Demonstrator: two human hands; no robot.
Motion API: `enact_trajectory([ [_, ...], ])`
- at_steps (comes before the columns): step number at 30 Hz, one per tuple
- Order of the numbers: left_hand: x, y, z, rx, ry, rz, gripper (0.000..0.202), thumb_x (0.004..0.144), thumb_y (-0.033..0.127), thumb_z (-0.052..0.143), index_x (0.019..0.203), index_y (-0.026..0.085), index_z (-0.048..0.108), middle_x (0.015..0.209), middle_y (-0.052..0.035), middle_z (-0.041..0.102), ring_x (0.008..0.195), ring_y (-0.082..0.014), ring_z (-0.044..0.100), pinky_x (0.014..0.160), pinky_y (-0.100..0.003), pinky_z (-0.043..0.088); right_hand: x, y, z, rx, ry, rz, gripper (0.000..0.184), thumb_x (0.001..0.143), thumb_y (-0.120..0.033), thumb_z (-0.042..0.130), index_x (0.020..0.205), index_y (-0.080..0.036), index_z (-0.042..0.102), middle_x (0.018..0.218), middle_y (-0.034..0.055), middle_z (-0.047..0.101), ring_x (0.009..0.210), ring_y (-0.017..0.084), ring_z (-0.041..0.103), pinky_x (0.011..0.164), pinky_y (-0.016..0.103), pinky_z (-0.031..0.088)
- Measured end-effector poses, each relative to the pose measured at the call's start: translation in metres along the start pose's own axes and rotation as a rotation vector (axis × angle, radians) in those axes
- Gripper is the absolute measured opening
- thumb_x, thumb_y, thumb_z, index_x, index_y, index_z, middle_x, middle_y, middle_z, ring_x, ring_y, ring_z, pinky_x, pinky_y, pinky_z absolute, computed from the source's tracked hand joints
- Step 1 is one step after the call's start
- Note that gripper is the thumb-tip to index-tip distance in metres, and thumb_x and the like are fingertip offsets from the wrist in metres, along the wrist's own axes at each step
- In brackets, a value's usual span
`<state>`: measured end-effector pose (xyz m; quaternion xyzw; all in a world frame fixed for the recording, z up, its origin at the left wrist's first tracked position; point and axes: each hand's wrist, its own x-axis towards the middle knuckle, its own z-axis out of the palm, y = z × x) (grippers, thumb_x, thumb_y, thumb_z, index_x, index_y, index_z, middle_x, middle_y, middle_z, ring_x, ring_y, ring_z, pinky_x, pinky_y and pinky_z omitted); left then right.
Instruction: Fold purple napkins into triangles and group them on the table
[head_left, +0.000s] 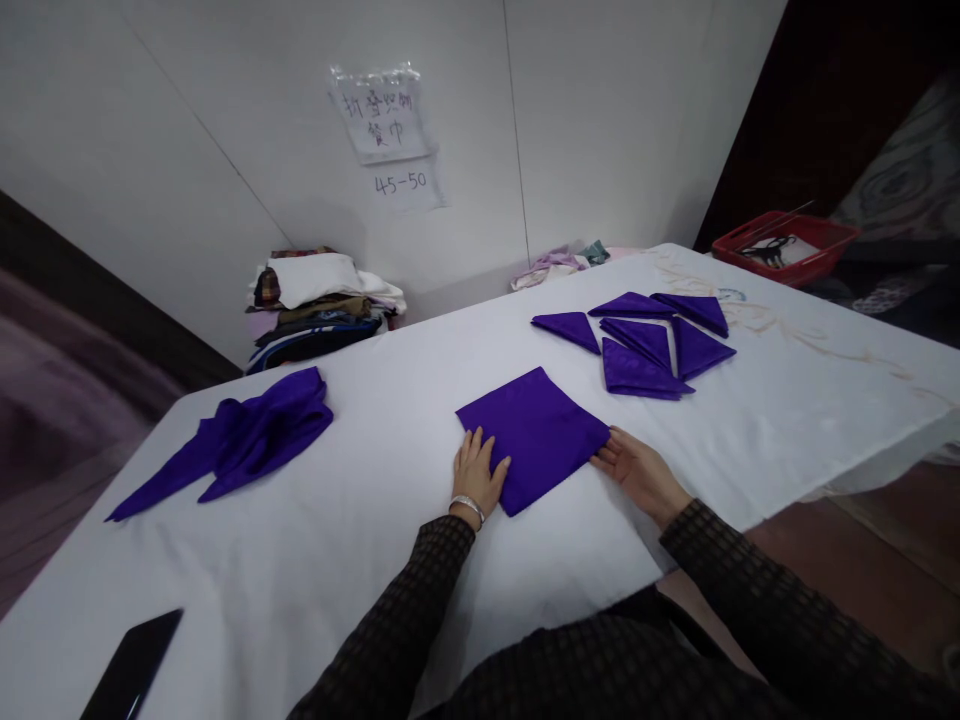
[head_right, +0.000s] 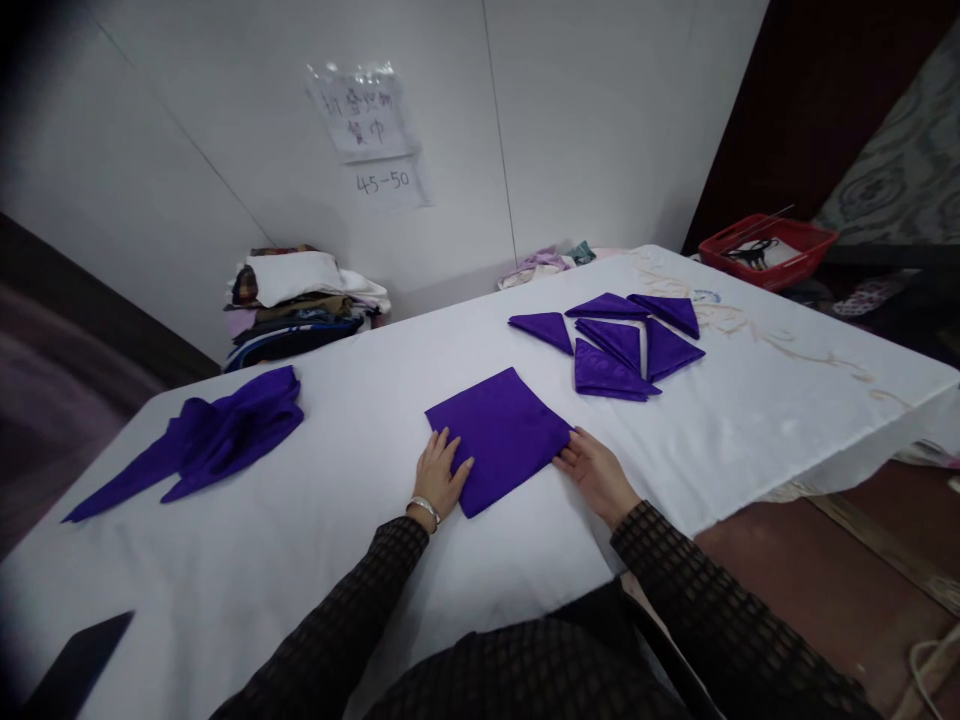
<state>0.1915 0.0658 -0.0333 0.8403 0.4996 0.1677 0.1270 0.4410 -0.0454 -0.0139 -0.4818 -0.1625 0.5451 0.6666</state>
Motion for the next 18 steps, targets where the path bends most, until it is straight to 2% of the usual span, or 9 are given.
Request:
enact_trajectory([
  [3, 0.001, 0.001, 0.0, 0.006, -0.01, -0.001, 0.05, 0.087, 0.044, 0.046, 0.128, 0.015, 0.052, 0.147, -0.0139, 0.036, 0.14, -0.03, 0.022, 0.111, -0.05, 0.025, -0.011, -0.01, -0.013, -0.232, 0.209, -0.182, 0.045, 0.077, -0.036, 0.064, 0.12, -0.024, 0.055, 0.134, 0.0078, 0.054, 0.119, 0.024, 0.053, 0.102, 0.046, 0.041],
  [5, 0.001, 0.001, 0.0, 0.015, -0.013, -0.003, 0.05, 0.087, 0.043, 0.047, 0.128, 0.015, 0.052, 0.147, -0.0139, 0.037, 0.14, -0.0301, 0.023, 0.111, -0.05, 0.024, -0.016, -0.014, -0.017, -0.482, 0.237, -0.344, 0.052, 0.079, -0.037, 0.062, 0.128, -0.024, 0.051, 0.141, 0.0074, 0.046, 0.126, 0.025, 0.046, 0.107, 0.048, 0.034],
  [7, 0.001, 0.002, -0.001, 0.028, -0.016, -0.004, 0.051, 0.087, 0.044, 0.046, 0.129, 0.015, 0.052, 0.147, -0.0142, 0.037, 0.14, -0.0299, 0.023, 0.111, -0.05, 0.024, -0.019, -0.015, -0.014, -0.734, 0.148, -0.539, 0.051, 0.083, -0.037, 0.058, 0.131, -0.024, 0.051, 0.142, 0.0077, 0.046, 0.129, 0.025, 0.042, 0.109, 0.049, 0.029],
  [10, 0.001, 0.003, -0.001, 0.044, -0.024, -0.006, 0.051, 0.088, 0.044, 0.045, 0.129, 0.014, 0.051, 0.147, -0.0145, 0.036, 0.14, -0.0298, 0.022, 0.111, -0.049, 0.023, -0.019, -0.008, 0.005, -1.055, -0.101, -0.764, 0.048, 0.088, -0.035, 0.051, 0.133, -0.02, 0.05, 0.141, 0.0106, 0.046, 0.134, 0.024, 0.035, 0.111, 0.047, 0.027],
  [13, 0.002, 0.005, -0.002, 0.066, -0.023, 0.001, 0.05, 0.088, 0.044, 0.045, 0.129, 0.015, 0.052, 0.146, -0.0145, 0.038, 0.139, -0.0303, 0.023, 0.111, -0.049, 0.024, -0.013, 0.005, 0.035, -1.346, -0.354, -0.764, 0.05, 0.091, -0.036, 0.047, 0.137, -0.016, 0.046, 0.144, 0.0136, 0.042, 0.137, 0.025, 0.029, 0.111, 0.049, 0.024],
  [15, 0.002, 0.006, -0.003, 0.093, -0.029, 0.003, 0.05, 0.088, 0.044, 0.045, 0.129, 0.015, 0.052, 0.146, -0.0144, 0.038, 0.139, -0.0301, 0.024, 0.111, -0.049, 0.024, -0.004, 0.012, 0.052, -1.504, -0.475, -0.73, 0.055, 0.091, -0.041, 0.046, 0.14, -0.015, 0.042, 0.147, 0.0144, 0.037, 0.138, 0.027, 0.026, 0.111, 0.05, 0.021],
  [18, 0.002, 0.008, -0.005, 0.142, -0.045, -0.005, 0.052, 0.089, 0.045, 0.042, 0.131, 0.015, 0.05, 0.147, -0.0131, 0.037, 0.139, -0.0285, 0.024, 0.111, -0.048, 0.025, 0.013, 0.017, 0.057, -1.689, -0.528, -0.695, 0.063, 0.091, -0.052, 0.041, 0.142, -0.014, 0.038, 0.149, 0.0154, 0.031, 0.139, 0.029, 0.022, 0.111, 0.052, 0.018],
])
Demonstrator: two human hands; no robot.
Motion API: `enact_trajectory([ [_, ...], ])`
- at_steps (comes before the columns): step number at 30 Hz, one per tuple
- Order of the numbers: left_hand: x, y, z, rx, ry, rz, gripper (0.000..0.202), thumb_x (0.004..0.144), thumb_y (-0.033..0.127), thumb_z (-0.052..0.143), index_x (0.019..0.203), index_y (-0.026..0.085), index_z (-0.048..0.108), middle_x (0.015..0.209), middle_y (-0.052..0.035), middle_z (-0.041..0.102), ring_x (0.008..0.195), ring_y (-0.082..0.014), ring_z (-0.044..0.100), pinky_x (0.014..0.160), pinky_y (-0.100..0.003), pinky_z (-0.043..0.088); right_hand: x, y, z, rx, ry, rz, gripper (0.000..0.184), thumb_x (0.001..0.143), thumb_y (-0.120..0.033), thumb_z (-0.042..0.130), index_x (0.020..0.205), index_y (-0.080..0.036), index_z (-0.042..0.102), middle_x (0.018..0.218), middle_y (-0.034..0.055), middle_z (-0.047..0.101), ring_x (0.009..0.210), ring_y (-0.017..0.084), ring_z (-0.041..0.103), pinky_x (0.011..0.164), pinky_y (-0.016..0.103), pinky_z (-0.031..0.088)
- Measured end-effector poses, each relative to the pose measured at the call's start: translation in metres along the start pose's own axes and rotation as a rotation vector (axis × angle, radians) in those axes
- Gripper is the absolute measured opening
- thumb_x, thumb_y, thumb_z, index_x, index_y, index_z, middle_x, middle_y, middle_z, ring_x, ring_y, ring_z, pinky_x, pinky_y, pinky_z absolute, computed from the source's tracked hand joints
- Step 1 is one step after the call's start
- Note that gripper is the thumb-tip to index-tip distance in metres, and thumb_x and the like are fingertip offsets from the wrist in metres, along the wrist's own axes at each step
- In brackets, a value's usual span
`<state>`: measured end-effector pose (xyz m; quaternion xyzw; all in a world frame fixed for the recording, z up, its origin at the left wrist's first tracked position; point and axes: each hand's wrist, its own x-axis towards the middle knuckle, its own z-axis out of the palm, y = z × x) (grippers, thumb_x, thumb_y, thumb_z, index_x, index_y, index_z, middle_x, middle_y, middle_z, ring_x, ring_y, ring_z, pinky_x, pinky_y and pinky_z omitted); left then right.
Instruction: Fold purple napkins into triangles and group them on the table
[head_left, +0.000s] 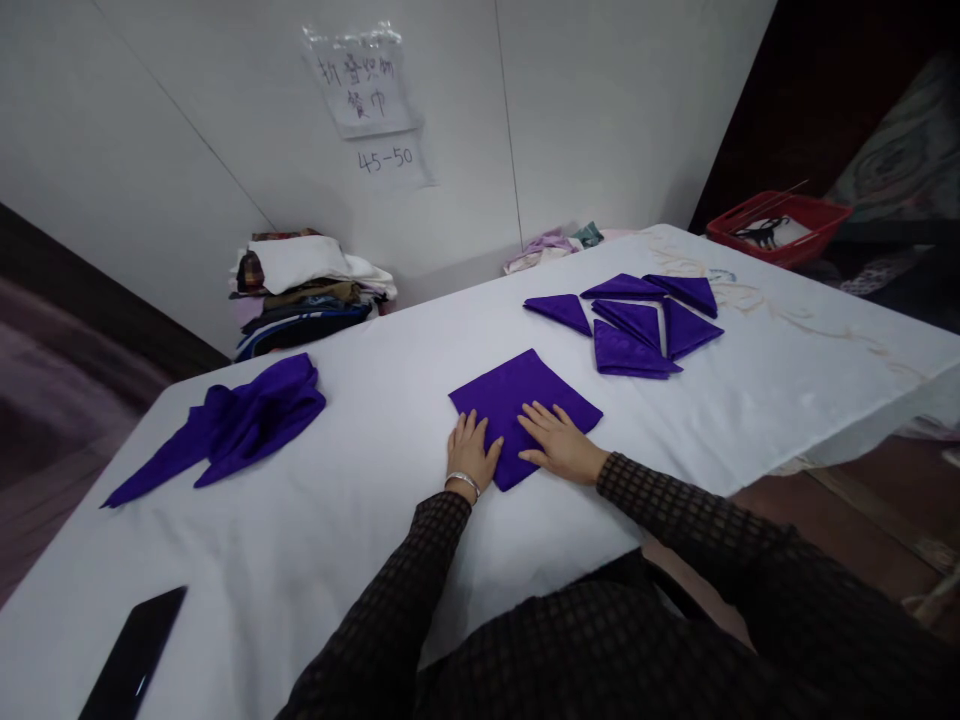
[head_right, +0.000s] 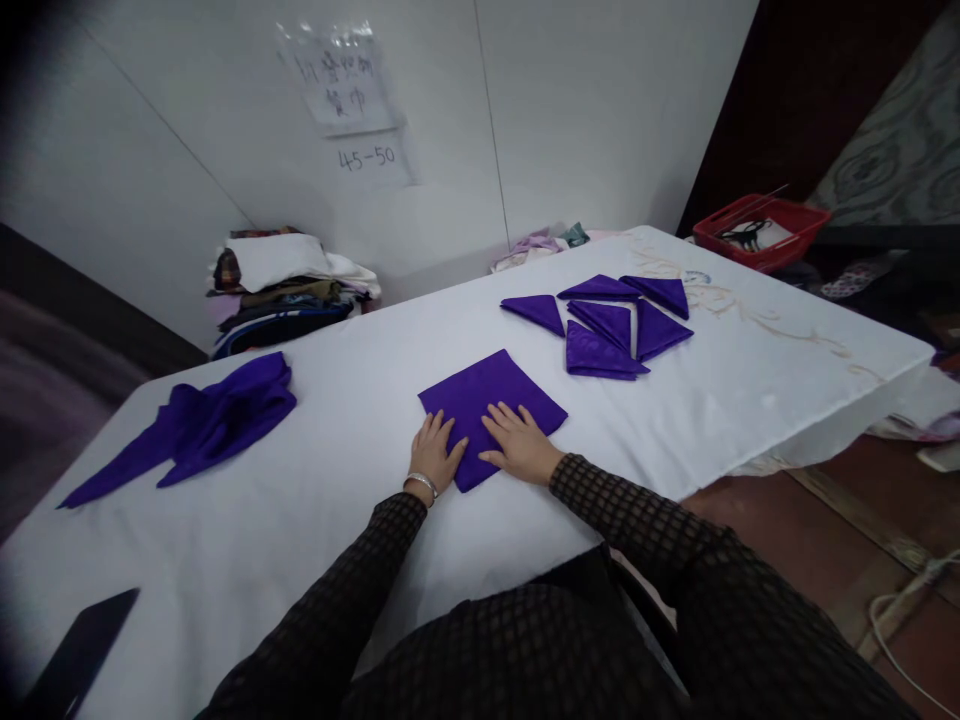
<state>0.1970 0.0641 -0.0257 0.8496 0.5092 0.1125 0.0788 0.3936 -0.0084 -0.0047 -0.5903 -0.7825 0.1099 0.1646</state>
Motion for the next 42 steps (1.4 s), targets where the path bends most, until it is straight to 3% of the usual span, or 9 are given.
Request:
enact_trajectory([
  [4, -0.003, 0.001, -0.002, 0.037, -0.025, -0.011, 0.053, 0.09, 0.045, 0.04, 0.133, 0.014, 0.048, 0.148, -0.0118, 0.036, 0.14, -0.0272, 0.023, 0.112, -0.045, 0.025, 0.0, 0.029, 0.006, -0.147, -0.018, 0.111, 0.068, 0.092, -0.058, 0.033, 0.142, -0.014, 0.037, 0.15, 0.0146, 0.029, 0.139, 0.031, 0.021, 0.11, 0.055, 0.016],
  [8, 0.0, 0.007, -0.008, 0.047, -0.088, -0.058, 0.053, 0.089, 0.047, 0.041, 0.133, 0.018, 0.047, 0.148, -0.0098, 0.037, 0.139, -0.0265, 0.025, 0.112, -0.047, 0.024, -0.005, 0.045, 0.011, -0.212, -0.004, 0.112, 0.069, 0.091, -0.061, 0.028, 0.143, -0.015, 0.036, 0.151, 0.0122, 0.029, 0.14, 0.03, 0.02, 0.11, 0.053, 0.017],
  [17, 0.063, 0.011, -0.014, 0.138, -0.111, -0.057, 0.072, 0.09, 0.06, 0.023, 0.142, 0.011, 0.034, 0.153, -0.0121, 0.025, 0.142, -0.028, 0.015, 0.114, -0.05, 0.012, -0.005, 0.045, 0.018, -0.254, 0.016, 0.096, 0.069, 0.092, -0.06, 0.026, 0.143, -0.016, 0.036, 0.151, 0.0126, 0.029, 0.139, 0.029, 0.021, 0.11, 0.052, 0.016],
  [24, 0.07, -0.002, 0.002, 0.163, -0.159, -0.091, 0.082, 0.087, 0.066, 0.013, 0.146, 0.01, 0.026, 0.155, -0.0103, 0.018, 0.143, -0.0268, 0.01, 0.115, -0.05, 0.011, -0.003, 0.045, 0.006, -0.196, -0.101, 0.134, 0.071, 0.09, -0.063, 0.026, 0.144, -0.016, 0.034, 0.152, 0.0131, 0.027, 0.14, 0.031, 0.019, 0.109, 0.054, 0.016],
  [27, 0.069, -0.003, 0.003, 0.17, -0.144, -0.087, 0.082, 0.086, 0.066, 0.013, 0.146, 0.011, 0.027, 0.155, -0.0101, 0.019, 0.143, -0.0266, 0.01, 0.115, -0.05, 0.011, 0.017, 0.034, -0.009, -0.168, -0.134, 0.115, 0.075, 0.089, -0.066, 0.025, 0.144, -0.016, 0.034, 0.151, 0.0151, 0.027, 0.139, 0.032, 0.02, 0.109, 0.055, 0.016],
  [30, 0.069, -0.004, 0.003, 0.177, -0.156, -0.081, 0.078, 0.088, 0.061, 0.017, 0.146, 0.01, 0.024, 0.155, -0.0105, 0.016, 0.143, -0.027, 0.009, 0.115, -0.05, 0.01, 0.059, 0.01, -0.015, -0.138, -0.071, -0.013, 0.076, 0.089, -0.065, 0.025, 0.146, -0.014, 0.028, 0.152, 0.0147, 0.025, 0.141, 0.03, 0.016, 0.111, 0.052, 0.012],
  [35, 0.068, -0.003, -0.001, 0.207, -0.209, -0.033, 0.064, 0.089, 0.046, 0.031, 0.149, 0.024, 0.018, 0.157, -0.0025, 0.012, 0.143, -0.0295, 0.005, 0.113, -0.054, 0.009, 0.135, -0.015, 0.009, -0.039, -0.122, -0.149, 0.077, 0.09, -0.062, 0.028, 0.145, -0.009, 0.028, 0.151, 0.017, 0.026, 0.14, 0.029, 0.017, 0.112, 0.047, 0.013],
  [38, 0.068, -0.002, -0.001, 0.178, -0.158, -0.058, 0.067, 0.089, 0.051, 0.03, 0.149, 0.023, 0.018, 0.156, -0.004, 0.016, 0.143, -0.0281, 0.008, 0.114, -0.053, 0.011, 0.155, -0.002, 0.023, -0.015, -0.159, -0.064, 0.077, 0.091, -0.062, 0.024, 0.143, -0.006, 0.032, 0.151, 0.0172, 0.026, 0.14, 0.029, 0.018, 0.112, 0.047, 0.013],
  [42, 0.067, -0.003, 0.003, 0.157, -0.144, -0.088, 0.075, 0.088, 0.061, 0.021, 0.146, 0.014, 0.026, 0.155, -0.009, 0.021, 0.143, -0.0264, 0.011, 0.115, -0.05, 0.009, 0.154, 0.034, 0.026, -0.042, -0.147, 0.025, 0.075, 0.092, -0.061, 0.018, 0.144, -0.01, 0.033, 0.152, 0.0138, 0.025, 0.141, 0.025, 0.016, 0.112, 0.045, 0.011],
])
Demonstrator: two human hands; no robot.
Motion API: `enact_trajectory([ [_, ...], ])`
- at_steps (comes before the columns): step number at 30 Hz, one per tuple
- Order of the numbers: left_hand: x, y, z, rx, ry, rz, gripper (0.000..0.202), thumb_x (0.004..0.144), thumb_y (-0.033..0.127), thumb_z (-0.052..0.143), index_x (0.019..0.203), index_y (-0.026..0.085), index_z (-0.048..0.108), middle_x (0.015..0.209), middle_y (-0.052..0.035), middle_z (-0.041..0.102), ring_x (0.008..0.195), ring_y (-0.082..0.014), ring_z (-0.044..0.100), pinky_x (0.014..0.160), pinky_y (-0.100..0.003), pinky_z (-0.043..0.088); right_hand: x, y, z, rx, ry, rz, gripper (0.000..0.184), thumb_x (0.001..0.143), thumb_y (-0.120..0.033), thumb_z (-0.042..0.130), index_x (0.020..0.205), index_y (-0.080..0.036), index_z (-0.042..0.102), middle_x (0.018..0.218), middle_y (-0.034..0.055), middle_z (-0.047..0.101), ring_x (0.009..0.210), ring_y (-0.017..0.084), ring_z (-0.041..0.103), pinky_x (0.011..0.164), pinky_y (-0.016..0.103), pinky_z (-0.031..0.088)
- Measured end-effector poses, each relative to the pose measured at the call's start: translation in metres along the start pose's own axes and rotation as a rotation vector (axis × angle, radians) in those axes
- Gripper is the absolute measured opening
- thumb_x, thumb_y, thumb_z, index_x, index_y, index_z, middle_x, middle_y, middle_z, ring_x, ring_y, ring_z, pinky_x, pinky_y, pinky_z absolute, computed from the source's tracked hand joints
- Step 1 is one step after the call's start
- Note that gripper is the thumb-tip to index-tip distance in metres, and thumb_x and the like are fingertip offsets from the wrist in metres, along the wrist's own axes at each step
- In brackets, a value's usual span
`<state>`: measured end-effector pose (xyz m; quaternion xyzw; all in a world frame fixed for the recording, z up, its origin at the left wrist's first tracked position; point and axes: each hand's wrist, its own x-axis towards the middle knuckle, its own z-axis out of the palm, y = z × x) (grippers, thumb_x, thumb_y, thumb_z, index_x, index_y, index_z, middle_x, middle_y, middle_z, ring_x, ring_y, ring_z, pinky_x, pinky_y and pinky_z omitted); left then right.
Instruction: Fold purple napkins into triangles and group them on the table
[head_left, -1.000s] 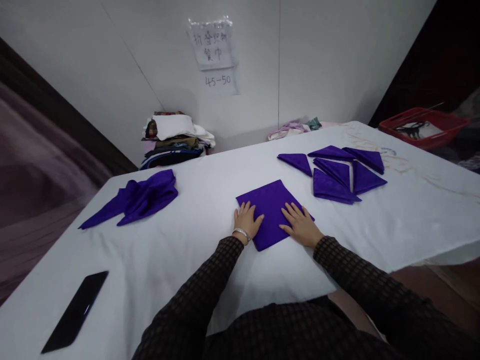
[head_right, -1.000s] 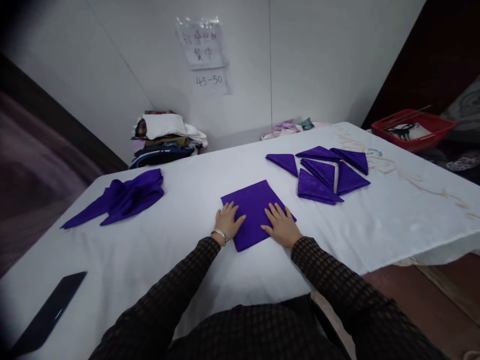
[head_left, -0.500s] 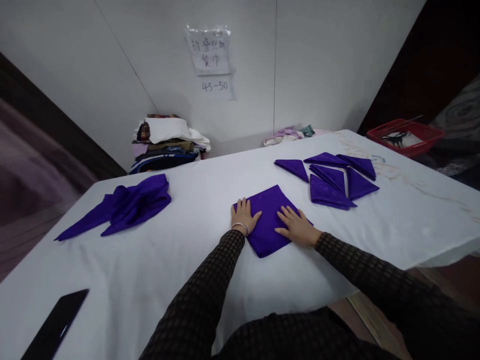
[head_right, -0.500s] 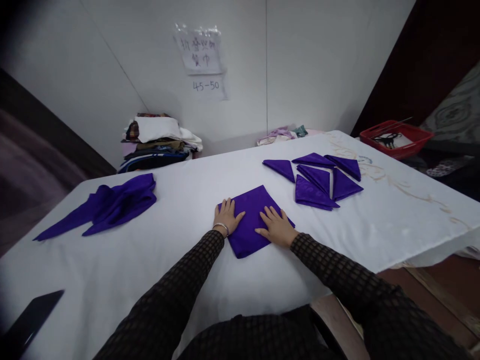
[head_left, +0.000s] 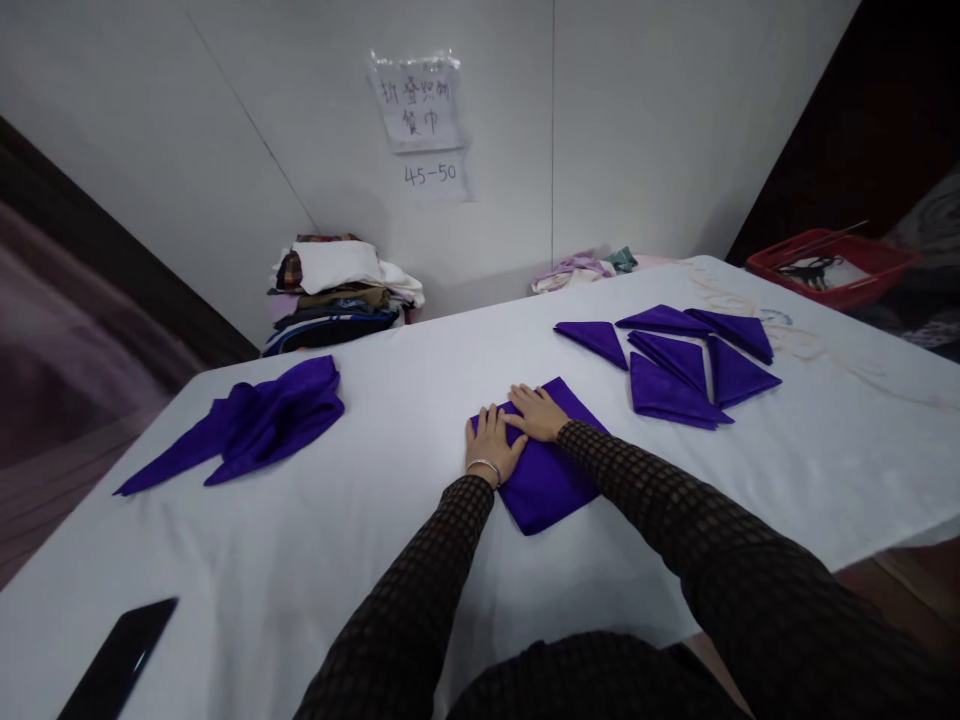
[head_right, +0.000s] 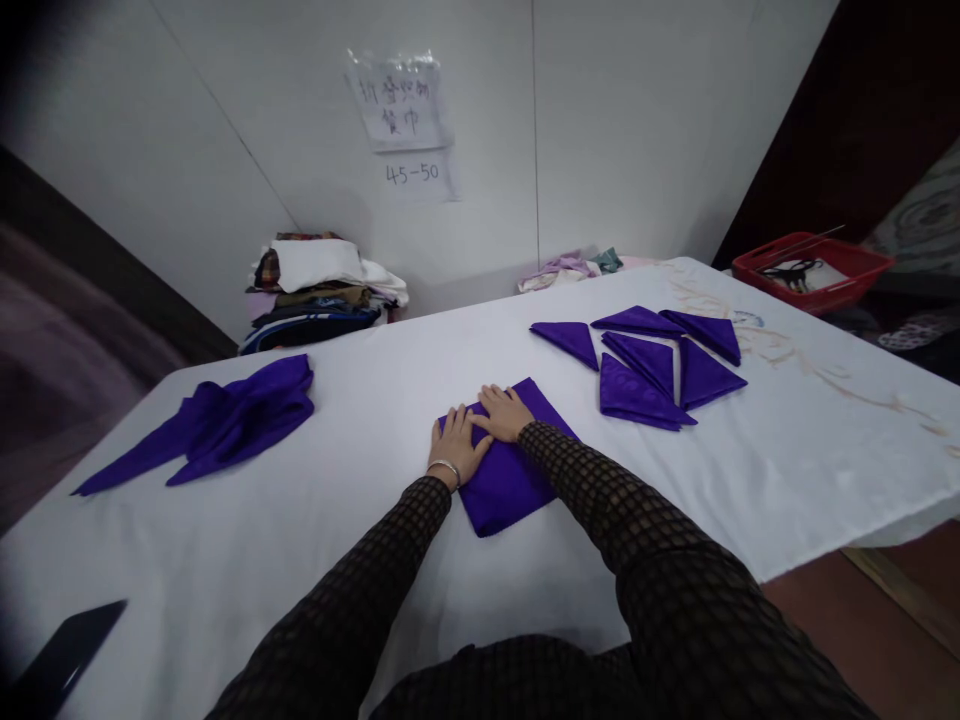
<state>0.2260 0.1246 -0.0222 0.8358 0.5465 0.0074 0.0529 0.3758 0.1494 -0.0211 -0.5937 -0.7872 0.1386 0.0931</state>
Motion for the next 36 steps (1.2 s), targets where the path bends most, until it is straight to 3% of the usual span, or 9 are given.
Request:
enact_trajectory([
  [6, 0.001, -0.002, 0.004, 0.001, 0.01, 0.005, 0.08, 0.087, 0.065, 0.013, 0.146, 0.013, 0.027, 0.154, -0.0097, 0.02, 0.143, -0.0266, 0.011, 0.115, -0.05, 0.009, -0.005, 0.035, -0.007, -0.067, 0.034, 0.142, 0.073, 0.091, -0.062, 0.016, 0.145, -0.014, 0.03, 0.153, 0.0114, 0.023, 0.141, 0.025, 0.016, 0.112, 0.047, 0.012],
  [15, 0.0, 0.0, 0.0, -0.005, 0.006, 0.003, 0.08, 0.087, 0.066, 0.013, 0.145, 0.014, 0.028, 0.155, -0.0092, 0.02, 0.143, -0.0266, 0.011, 0.115, -0.049, 0.01, -0.016, 0.056, -0.01, -0.096, 0.071, 0.285, 0.076, 0.09, -0.065, 0.012, 0.146, -0.015, 0.028, 0.154, 0.0123, 0.022, 0.141, 0.025, 0.015, 0.111, 0.051, 0.01],
  [22, 0.0, 0.001, -0.001, -0.021, 0.003, 0.002, 0.081, 0.086, 0.066, 0.014, 0.145, 0.013, 0.028, 0.155, -0.0095, 0.02, 0.143, -0.027, 0.011, 0.115, -0.051, 0.01, -0.026, 0.072, -0.023, -0.112, 0.023, 0.391, 0.075, 0.091, -0.064, 0.014, 0.146, -0.015, 0.027, 0.154, 0.0134, 0.02, 0.141, 0.025, 0.015, 0.11, 0.054, 0.011],
  [26, 0.001, 0.002, -0.001, -0.021, 0.007, 0.003, 0.081, 0.086, 0.066, 0.014, 0.145, 0.013, 0.028, 0.155, -0.0094, 0.02, 0.143, -0.0267, 0.011, 0.115, -0.051, 0.01, -0.033, 0.057, -0.03, -0.081, 0.038, 0.42, 0.077, 0.09, -0.064, 0.015, 0.146, -0.012, 0.026, 0.153, 0.0161, 0.02, 0.141, 0.028, 0.016, 0.109, 0.055, 0.015],
  [30, 0.002, 0.001, 0.0, -0.019, 0.016, 0.01, 0.078, 0.087, 0.062, 0.017, 0.145, 0.011, 0.027, 0.155, -0.01, 0.02, 0.143, -0.027, 0.011, 0.114, -0.051, 0.01, -0.042, 0.01, -0.018, -0.157, 0.134, 0.141, 0.078, 0.09, -0.063, 0.02, 0.147, -0.009, 0.024, 0.154, 0.0156, 0.018, 0.142, 0.026, 0.01, 0.112, 0.05, 0.007],
  [32, 0.003, 0.0, 0.001, -0.02, 0.002, 0.015, 0.074, 0.088, 0.058, 0.02, 0.146, 0.012, 0.025, 0.155, -0.0095, 0.019, 0.143, -0.0268, 0.011, 0.114, -0.051, 0.009, -0.046, -0.008, -0.009, -0.159, 0.119, 0.019, 0.078, 0.09, -0.063, 0.022, 0.146, -0.009, 0.025, 0.154, 0.0151, 0.019, 0.142, 0.026, 0.01, 0.113, 0.049, 0.005],
  [36, 0.003, 0.001, 0.002, -0.023, -0.011, 0.008, 0.072, 0.088, 0.056, 0.021, 0.147, 0.014, 0.025, 0.155, -0.0086, 0.018, 0.143, -0.0261, 0.01, 0.114, -0.05, 0.009, -0.047, -0.005, 0.0, -0.089, -0.01, 0.011, 0.073, 0.091, -0.061, 0.018, 0.146, -0.014, 0.029, 0.152, 0.0122, 0.025, 0.141, 0.025, 0.015, 0.112, 0.049, 0.01],
])
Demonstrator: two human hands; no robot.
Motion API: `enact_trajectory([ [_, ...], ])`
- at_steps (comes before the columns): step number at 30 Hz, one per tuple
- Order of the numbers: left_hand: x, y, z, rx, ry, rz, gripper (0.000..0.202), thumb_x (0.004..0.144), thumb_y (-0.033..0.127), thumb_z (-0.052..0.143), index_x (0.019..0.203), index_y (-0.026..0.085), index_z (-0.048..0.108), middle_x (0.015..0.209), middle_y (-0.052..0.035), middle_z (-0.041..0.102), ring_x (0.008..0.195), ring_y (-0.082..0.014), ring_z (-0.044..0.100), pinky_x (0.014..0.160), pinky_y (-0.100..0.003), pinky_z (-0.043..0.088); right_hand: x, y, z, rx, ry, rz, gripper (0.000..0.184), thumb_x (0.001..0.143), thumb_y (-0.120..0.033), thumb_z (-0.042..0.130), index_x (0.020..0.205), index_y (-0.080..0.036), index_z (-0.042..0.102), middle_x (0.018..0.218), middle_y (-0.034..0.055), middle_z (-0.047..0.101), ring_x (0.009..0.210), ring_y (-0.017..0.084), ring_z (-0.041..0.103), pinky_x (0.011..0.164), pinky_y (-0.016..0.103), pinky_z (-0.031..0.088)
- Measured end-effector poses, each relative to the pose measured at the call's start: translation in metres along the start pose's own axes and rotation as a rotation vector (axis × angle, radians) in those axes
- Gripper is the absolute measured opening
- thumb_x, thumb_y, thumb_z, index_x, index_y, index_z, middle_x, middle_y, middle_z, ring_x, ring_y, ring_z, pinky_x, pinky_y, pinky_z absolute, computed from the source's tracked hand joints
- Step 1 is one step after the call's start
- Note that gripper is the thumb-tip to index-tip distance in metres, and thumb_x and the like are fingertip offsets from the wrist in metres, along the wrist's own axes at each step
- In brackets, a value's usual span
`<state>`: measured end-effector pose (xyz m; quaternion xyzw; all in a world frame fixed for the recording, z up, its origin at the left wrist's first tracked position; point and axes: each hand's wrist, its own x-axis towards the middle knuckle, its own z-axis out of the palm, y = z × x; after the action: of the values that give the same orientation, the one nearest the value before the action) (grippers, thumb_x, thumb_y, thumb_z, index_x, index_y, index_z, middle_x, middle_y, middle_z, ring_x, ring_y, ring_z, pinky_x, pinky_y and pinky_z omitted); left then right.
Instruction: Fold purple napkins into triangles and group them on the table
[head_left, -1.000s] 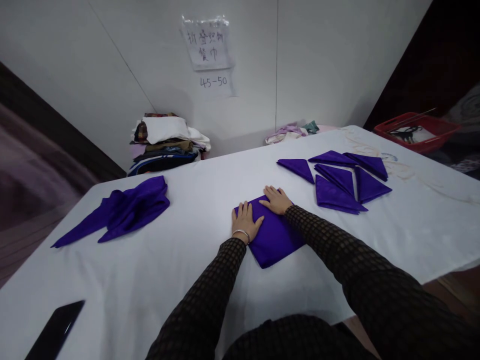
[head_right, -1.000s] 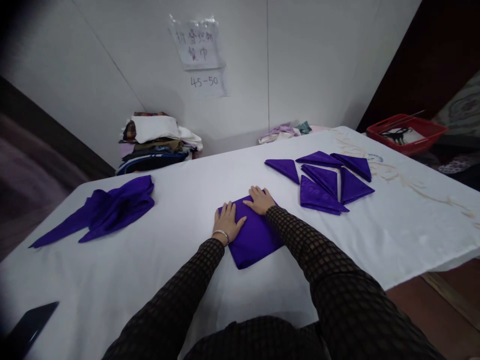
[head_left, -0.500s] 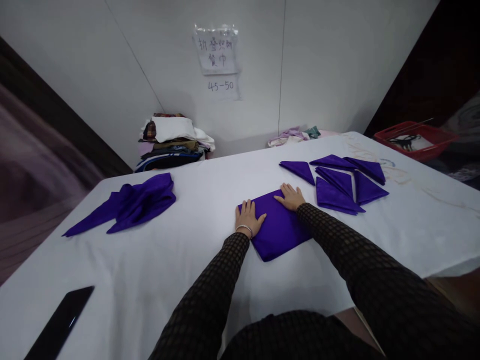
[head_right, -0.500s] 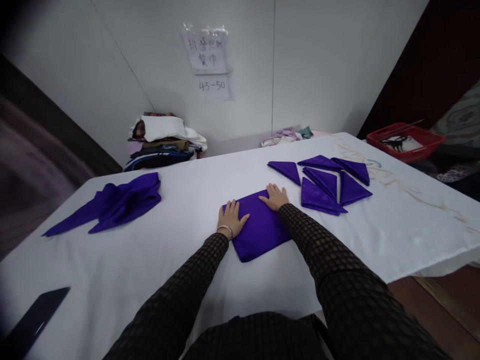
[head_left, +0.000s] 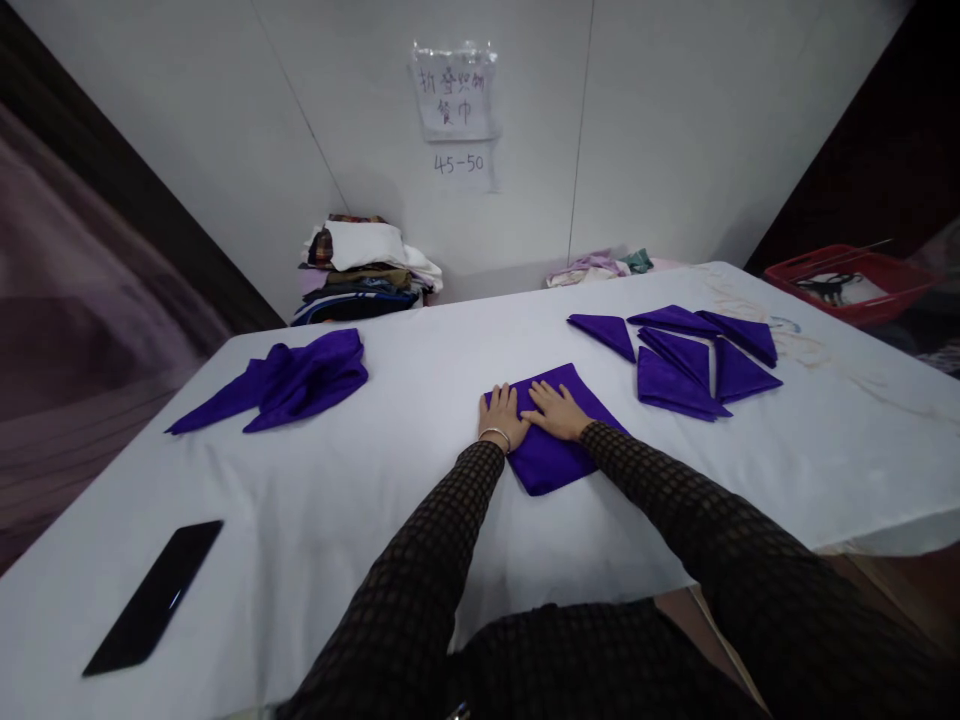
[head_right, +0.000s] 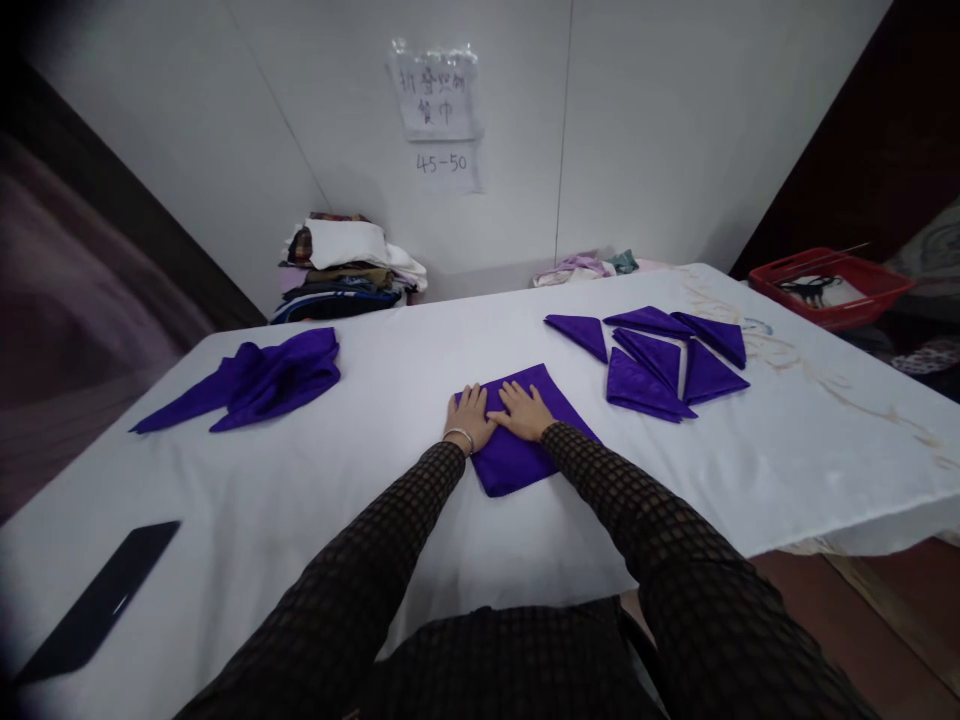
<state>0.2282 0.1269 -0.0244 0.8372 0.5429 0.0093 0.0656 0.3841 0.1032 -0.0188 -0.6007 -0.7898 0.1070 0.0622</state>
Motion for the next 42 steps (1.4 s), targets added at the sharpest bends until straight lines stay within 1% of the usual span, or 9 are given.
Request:
enact_trajectory([
  [2, 0.0, 0.001, -0.001, -0.006, 0.008, 0.0, 0.076, 0.087, 0.061, 0.019, 0.146, 0.014, 0.025, 0.155, -0.0092, 0.019, 0.143, -0.0264, 0.011, 0.114, -0.05, 0.009, 0.0, 0.014, 0.001, -0.009, 0.015, 0.058, 0.071, 0.092, -0.061, 0.018, 0.146, -0.015, 0.03, 0.153, 0.0108, 0.024, 0.141, 0.025, 0.016, 0.112, 0.049, 0.011],
  [5, -0.001, 0.003, -0.004, -0.02, -0.005, -0.01, 0.08, 0.086, 0.066, 0.017, 0.146, 0.014, 0.025, 0.155, -0.0089, 0.019, 0.143, -0.0264, 0.011, 0.114, -0.05, 0.009, 0.0, 0.03, 0.002, -0.054, 0.064, 0.103, 0.073, 0.091, -0.061, 0.019, 0.146, -0.013, 0.029, 0.153, 0.0109, 0.024, 0.141, 0.026, 0.017, 0.112, 0.048, 0.012],
  [9, -0.003, 0.005, -0.008, -0.037, -0.013, -0.008, 0.08, 0.086, 0.066, 0.016, 0.146, 0.014, 0.024, 0.156, -0.0085, 0.015, 0.143, -0.0265, 0.008, 0.114, -0.052, 0.008, -0.001, 0.033, 0.003, -0.069, 0.067, 0.109, 0.073, 0.091, -0.061, 0.018, 0.146, -0.013, 0.029, 0.153, 0.0099, 0.023, 0.141, 0.025, 0.016, 0.112, 0.046, 0.012],
  [12, -0.012, 0.006, -0.008, -0.037, 0.003, -0.016, 0.079, 0.087, 0.066, 0.016, 0.147, 0.015, 0.024, 0.157, -0.0084, 0.012, 0.143, -0.0276, 0.005, 0.113, -0.056, 0.007, -0.001, 0.031, 0.003, -0.065, 0.052, 0.115, 0.074, 0.091, -0.061, 0.018, 0.146, -0.013, 0.028, 0.154, 0.0096, 0.022, 0.141, 0.025, 0.015, 0.112, 0.047, 0.011],
  [14, -0.024, 0.007, -0.006, -0.027, 0.014, 0.003, 0.078, 0.087, 0.066, 0.017, 0.147, 0.017, 0.024, 0.157, -0.0079, 0.012, 0.143, -0.0276, 0.005, 0.113, -0.057, 0.006, 0.0, 0.031, 0.003, -0.066, 0.048, 0.12, 0.074, 0.091, -0.061, 0.017, 0.146, -0.012, 0.027, 0.154, 0.0095, 0.022, 0.141, 0.025, 0.015, 0.112, 0.047, 0.011],
  [18, -0.055, 0.008, -0.002, 0.003, 0.02, 0.107, 0.076, 0.086, 0.066, 0.02, 0.147, 0.02, 0.024, 0.156, -0.007, 0.014, 0.143, -0.0271, 0.005, 0.113, -0.056, 0.005, 0.0, 0.033, 0.004, -0.069, 0.056, 0.119, 0.075, 0.091, -0.062, 0.017, 0.146, -0.012, 0.028, 0.154, 0.0093, 0.022, 0.141, 0.026, 0.016, 0.112, 0.047, 0.012],
  [23, -0.088, 0.01, -0.001, -0.007, -0.031, 0.19, 0.076, 0.087, 0.066, 0.023, 0.147, 0.021, 0.022, 0.156, -0.0071, 0.016, 0.143, -0.0265, 0.006, 0.114, -0.055, 0.007, 0.0, 0.033, 0.004, -0.071, 0.061, 0.118, 0.075, 0.091, -0.062, 0.016, 0.145, -0.011, 0.029, 0.153, 0.0096, 0.023, 0.141, 0.026, 0.017, 0.112, 0.047, 0.012],
  [35, -0.151, 0.014, 0.001, -0.047, -0.064, 0.333, 0.077, 0.087, 0.067, 0.021, 0.146, 0.017, 0.024, 0.154, -0.0093, 0.021, 0.143, -0.0253, 0.009, 0.114, -0.054, 0.005, 0.0, 0.033, 0.005, -0.081, 0.067, 0.123, 0.075, 0.091, -0.062, 0.019, 0.145, -0.011, 0.03, 0.153, 0.0096, 0.024, 0.14, 0.025, 0.019, 0.112, 0.047, 0.014],
  [42, -0.179, 0.01, 0.006, -0.153, -0.075, 0.427, 0.079, 0.085, 0.067, 0.032, 0.145, 0.016, 0.026, 0.153, -0.0131, 0.024, 0.142, -0.0281, 0.013, 0.113, -0.057, 0.007, 0.0, 0.033, 0.007, -0.099, 0.075, 0.121, 0.072, 0.092, -0.06, 0.019, 0.145, -0.013, 0.03, 0.153, 0.0097, 0.026, 0.14, 0.025, 0.018, 0.112, 0.047, 0.015],
])
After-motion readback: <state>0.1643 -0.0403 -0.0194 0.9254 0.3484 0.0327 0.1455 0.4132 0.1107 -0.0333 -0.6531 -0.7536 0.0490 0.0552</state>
